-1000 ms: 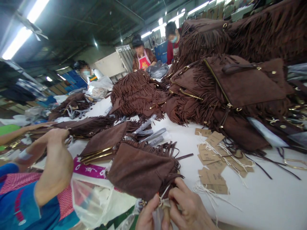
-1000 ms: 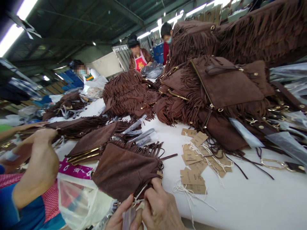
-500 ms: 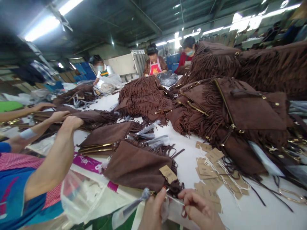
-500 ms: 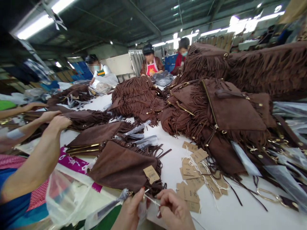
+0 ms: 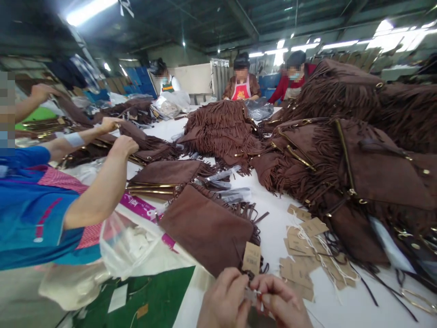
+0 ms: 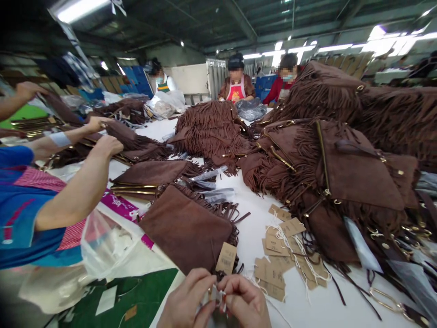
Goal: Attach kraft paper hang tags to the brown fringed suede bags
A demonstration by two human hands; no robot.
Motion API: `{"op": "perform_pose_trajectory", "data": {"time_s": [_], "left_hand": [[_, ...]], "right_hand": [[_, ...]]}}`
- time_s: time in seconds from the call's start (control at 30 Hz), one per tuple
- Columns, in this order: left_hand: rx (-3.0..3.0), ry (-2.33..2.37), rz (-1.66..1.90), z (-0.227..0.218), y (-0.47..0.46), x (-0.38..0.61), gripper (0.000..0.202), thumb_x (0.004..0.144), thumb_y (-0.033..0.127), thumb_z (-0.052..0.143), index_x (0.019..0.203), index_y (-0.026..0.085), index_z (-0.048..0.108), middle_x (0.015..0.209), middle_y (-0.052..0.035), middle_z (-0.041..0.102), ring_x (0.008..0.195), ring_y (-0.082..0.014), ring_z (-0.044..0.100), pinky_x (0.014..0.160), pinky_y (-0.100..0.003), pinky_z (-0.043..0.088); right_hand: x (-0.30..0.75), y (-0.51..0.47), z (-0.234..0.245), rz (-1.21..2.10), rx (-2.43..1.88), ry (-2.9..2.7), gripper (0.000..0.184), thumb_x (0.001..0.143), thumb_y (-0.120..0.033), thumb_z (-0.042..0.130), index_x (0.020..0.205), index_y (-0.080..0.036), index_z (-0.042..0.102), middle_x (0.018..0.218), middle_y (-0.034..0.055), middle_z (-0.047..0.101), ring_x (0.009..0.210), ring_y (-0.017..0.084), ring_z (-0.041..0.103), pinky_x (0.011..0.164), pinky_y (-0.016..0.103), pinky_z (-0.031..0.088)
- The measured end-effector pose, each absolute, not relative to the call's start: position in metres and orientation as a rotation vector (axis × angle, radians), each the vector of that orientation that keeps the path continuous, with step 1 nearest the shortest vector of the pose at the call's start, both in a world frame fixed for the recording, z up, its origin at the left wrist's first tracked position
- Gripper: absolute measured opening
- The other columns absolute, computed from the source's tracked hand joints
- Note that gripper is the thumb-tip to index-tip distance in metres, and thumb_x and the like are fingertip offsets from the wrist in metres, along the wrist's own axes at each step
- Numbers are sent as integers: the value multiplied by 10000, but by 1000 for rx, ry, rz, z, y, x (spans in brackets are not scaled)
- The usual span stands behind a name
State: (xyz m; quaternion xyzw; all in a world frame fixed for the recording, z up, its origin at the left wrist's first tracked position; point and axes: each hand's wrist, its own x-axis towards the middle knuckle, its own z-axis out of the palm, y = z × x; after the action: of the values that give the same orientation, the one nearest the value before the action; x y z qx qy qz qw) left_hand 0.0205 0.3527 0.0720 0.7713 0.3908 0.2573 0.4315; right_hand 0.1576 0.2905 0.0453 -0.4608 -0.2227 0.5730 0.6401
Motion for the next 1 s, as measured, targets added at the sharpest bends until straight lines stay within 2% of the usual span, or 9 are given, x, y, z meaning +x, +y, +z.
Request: {"op": "perform_pose_trajectory", "data": {"time_s": [0.17, 0.3, 0.5, 0.73, 1.0], "left_hand": [[2232, 838, 499, 64, 357, 31, 197, 804, 191, 474, 783, 202, 669, 729, -88, 632, 677, -174, 558, 622, -239, 374], [2352, 814, 545, 59, 356, 28, 234, 838, 180, 413, 780, 187, 640, 659, -52, 612, 593, -141, 542, 547, -220, 363], [2362, 827, 579, 55, 357, 26, 234, 840, 145, 389, 822, 163, 621, 686, -45, 615, 607, -143, 569, 541, -216, 416], [2105, 933, 504, 52, 357, 26, 194, 749, 40, 463, 756, 168, 609, 690, -13, 608, 636, -114, 569, 570, -192, 413], [2161, 957, 471, 49, 358, 29, 192, 769, 57, 417, 726, 151, 578, 710, -39, 574, 667, -132, 551, 585, -219, 391]], "right_hand": [[157, 287, 65, 1187, -1209, -658, 99, 674, -248, 585, 602, -186, 559, 699, 3, 549, 609, 124, 469, 547, 241, 361], [161, 287, 74, 1188, -1292, -677, 88, 685, -209, 559, 600, -190, 541, 726, 10, 554, 682, 143, 477, 587, 248, 375], [157, 292, 74, 1201, -1301, -651, 87, 676, -219, 578, 598, -189, 555, 740, 11, 555, 679, 140, 478, 574, 242, 379], [156, 295, 76, 1241, -1264, -560, 110, 672, -272, 606, 622, -175, 586, 757, 12, 557, 598, 113, 453, 549, 244, 365], [159, 296, 73, 1263, -1262, -504, 132, 645, -291, 629, 600, -174, 588, 759, -6, 551, 543, 84, 431, 534, 238, 340]]}}
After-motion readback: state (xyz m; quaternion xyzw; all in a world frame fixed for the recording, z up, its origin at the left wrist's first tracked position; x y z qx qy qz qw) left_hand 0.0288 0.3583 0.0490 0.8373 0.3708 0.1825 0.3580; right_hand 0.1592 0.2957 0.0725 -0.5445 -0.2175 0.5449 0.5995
